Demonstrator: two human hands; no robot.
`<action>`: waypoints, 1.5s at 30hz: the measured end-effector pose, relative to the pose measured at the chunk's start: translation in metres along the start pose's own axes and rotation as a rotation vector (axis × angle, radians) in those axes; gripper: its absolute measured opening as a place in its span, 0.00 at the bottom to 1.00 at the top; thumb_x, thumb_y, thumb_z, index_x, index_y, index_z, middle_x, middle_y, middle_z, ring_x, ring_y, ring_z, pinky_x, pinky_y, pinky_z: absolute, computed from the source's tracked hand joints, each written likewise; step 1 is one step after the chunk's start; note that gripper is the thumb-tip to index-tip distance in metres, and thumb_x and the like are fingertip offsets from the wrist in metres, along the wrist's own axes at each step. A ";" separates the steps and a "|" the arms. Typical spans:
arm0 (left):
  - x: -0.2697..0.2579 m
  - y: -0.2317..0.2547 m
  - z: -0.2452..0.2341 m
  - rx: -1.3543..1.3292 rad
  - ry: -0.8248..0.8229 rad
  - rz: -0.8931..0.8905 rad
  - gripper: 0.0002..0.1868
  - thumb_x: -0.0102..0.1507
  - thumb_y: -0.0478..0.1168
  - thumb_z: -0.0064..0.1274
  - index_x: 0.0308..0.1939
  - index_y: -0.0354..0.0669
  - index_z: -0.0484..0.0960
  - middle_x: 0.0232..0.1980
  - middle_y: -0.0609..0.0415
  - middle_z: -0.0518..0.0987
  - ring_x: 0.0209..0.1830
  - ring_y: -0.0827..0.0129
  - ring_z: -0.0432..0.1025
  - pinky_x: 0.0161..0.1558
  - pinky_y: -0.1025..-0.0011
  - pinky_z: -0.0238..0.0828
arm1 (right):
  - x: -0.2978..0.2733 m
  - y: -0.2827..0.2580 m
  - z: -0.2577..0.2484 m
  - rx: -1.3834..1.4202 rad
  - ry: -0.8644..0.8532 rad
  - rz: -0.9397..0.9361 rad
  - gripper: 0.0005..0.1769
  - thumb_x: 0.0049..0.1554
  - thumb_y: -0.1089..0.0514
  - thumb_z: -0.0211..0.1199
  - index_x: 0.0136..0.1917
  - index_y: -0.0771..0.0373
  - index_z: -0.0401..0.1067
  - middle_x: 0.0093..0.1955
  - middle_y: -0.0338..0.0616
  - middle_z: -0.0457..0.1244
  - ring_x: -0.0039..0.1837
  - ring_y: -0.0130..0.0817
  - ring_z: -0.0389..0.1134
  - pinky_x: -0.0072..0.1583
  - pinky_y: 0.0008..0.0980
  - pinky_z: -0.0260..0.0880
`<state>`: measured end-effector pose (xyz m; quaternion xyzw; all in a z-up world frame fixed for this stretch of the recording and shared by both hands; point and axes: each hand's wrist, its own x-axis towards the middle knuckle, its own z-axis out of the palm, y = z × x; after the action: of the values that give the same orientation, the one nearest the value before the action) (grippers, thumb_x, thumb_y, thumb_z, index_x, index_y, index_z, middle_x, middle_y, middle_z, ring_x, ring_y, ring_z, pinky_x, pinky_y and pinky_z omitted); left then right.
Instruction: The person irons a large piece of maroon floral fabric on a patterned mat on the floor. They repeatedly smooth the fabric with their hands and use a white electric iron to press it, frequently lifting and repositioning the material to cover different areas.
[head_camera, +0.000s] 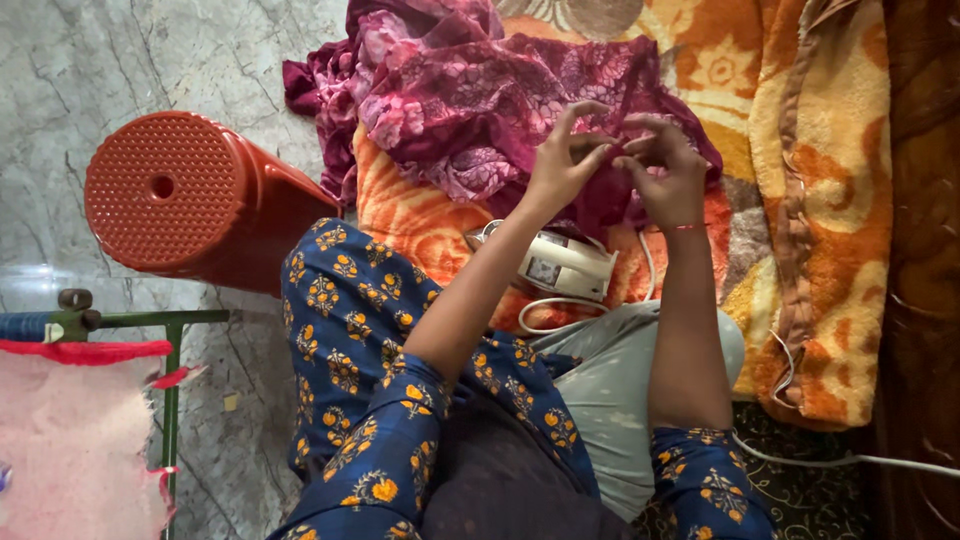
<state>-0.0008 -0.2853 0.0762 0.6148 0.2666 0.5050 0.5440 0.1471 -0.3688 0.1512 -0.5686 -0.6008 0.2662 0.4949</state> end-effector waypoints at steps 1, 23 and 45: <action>0.000 0.000 0.000 0.005 -0.002 0.002 0.27 0.64 0.28 0.59 0.66 0.42 0.68 0.65 0.54 0.78 0.55 0.69 0.82 0.56 0.70 0.81 | 0.001 -0.006 0.003 -0.086 0.071 -0.059 0.30 0.57 0.70 0.73 0.70 0.62 0.67 0.51 0.41 0.68 0.50 0.24 0.71 0.50 0.25 0.73; 0.040 -0.027 0.002 0.942 -0.091 0.330 0.18 0.60 0.30 0.58 0.53 0.40 0.74 0.49 0.48 0.75 0.51 0.55 0.74 0.54 0.60 0.75 | -0.004 0.025 -0.048 -0.210 0.295 -0.121 0.15 0.73 0.52 0.70 0.56 0.66 0.70 0.49 0.42 0.69 0.51 0.29 0.72 0.51 0.30 0.72; 0.029 -0.058 -0.157 1.844 -0.521 0.786 0.11 0.70 0.51 0.50 0.51 0.59 0.84 0.65 0.50 0.74 0.60 0.59 0.72 0.53 0.58 0.77 | -0.029 0.244 -0.213 -0.134 0.988 -0.033 0.33 0.73 0.51 0.65 0.79 0.70 0.55 0.74 0.54 0.62 0.73 0.43 0.70 0.74 0.40 0.74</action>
<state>-0.1209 -0.1815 0.0152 0.9265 0.2042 0.0979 -0.3004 0.4368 -0.3965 0.0056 -0.6476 -0.3194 -0.0817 0.6869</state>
